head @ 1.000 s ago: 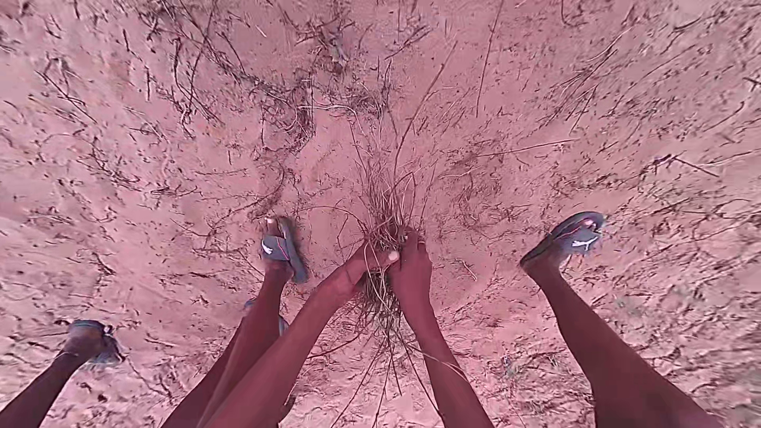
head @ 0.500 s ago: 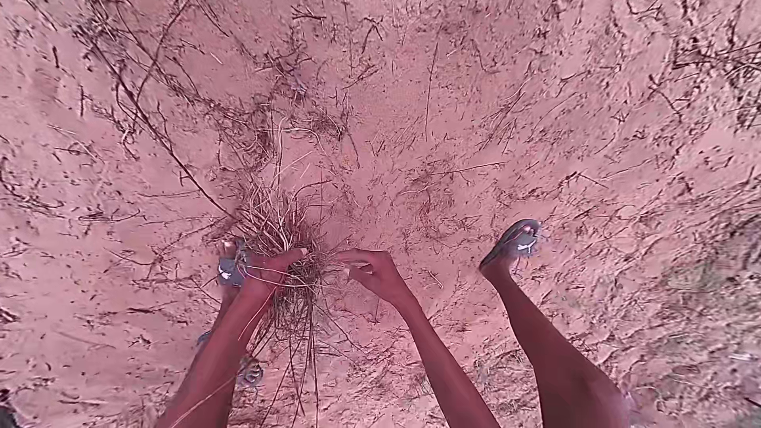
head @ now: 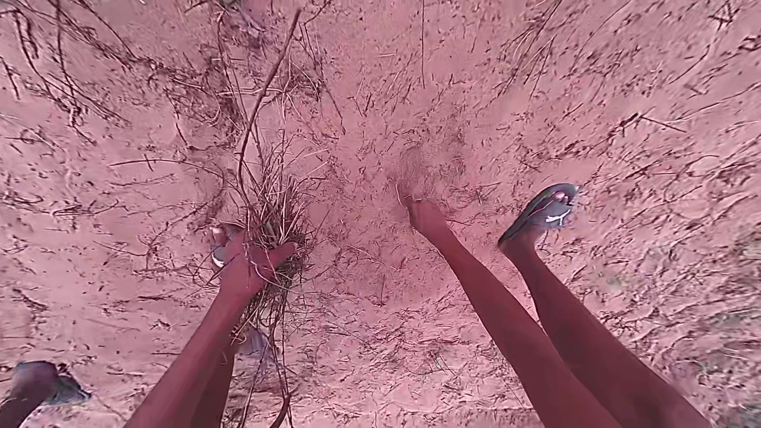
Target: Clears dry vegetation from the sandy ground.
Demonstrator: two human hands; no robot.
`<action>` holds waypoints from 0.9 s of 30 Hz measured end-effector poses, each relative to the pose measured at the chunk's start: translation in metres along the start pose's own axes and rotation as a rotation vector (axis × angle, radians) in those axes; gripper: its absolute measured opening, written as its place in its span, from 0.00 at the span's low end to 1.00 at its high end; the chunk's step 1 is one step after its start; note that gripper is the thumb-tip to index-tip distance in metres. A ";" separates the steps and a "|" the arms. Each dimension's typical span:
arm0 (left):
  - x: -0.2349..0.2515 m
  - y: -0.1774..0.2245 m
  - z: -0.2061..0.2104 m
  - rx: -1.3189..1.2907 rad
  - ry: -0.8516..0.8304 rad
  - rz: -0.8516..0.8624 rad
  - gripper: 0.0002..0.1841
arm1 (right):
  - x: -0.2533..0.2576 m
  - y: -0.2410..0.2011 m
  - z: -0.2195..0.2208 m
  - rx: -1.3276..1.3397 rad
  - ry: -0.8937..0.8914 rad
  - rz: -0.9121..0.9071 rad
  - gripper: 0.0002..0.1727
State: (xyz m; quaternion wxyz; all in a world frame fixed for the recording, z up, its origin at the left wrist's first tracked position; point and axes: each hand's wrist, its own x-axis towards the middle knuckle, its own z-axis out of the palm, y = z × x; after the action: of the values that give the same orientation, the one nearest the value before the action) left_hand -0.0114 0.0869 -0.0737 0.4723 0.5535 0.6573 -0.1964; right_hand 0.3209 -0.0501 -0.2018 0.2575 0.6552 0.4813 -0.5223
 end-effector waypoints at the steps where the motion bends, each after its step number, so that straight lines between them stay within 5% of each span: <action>1: 0.000 0.001 0.001 0.003 -0.016 -0.022 0.34 | -0.020 -0.010 0.029 -0.011 -0.106 -0.068 0.18; 5: 0.003 0.001 -0.003 0.031 -0.017 -0.020 0.33 | -0.102 -0.038 0.113 -0.017 -0.455 -0.291 0.19; 6: 0.003 -0.001 -0.006 0.038 -0.013 -0.014 0.33 | -0.114 -0.034 0.119 0.049 -0.363 -0.240 0.24; 11: 0.000 -0.016 -0.009 -0.004 -0.002 -0.006 0.35 | -0.078 0.027 0.074 0.377 0.694 0.217 0.35; 14: -0.006 -0.002 -0.011 0.124 -0.026 -0.006 0.36 | -0.020 0.053 0.033 0.299 0.810 0.283 0.50; 17: -0.012 0.002 -0.009 0.133 -0.002 0.041 0.36 | 0.027 0.044 0.031 0.258 0.628 0.412 0.63; 22: -0.022 0.025 -0.007 0.084 0.005 0.110 0.32 | 0.016 -0.025 0.081 0.360 0.409 0.262 0.25; 25: -0.019 0.032 -0.004 0.094 -0.010 0.119 0.31 | -0.025 -0.059 0.111 0.425 0.079 0.041 0.21; 27: -0.016 0.034 -0.004 0.129 -0.029 0.094 0.30 | -0.058 -0.067 0.123 0.582 0.147 0.030 0.18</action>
State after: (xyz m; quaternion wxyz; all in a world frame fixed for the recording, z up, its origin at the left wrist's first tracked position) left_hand 0.0167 0.0922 -0.0498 0.4536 0.6101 0.6098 -0.2239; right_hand 0.2073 -0.1479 -0.1761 0.0312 0.7446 0.3188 -0.5856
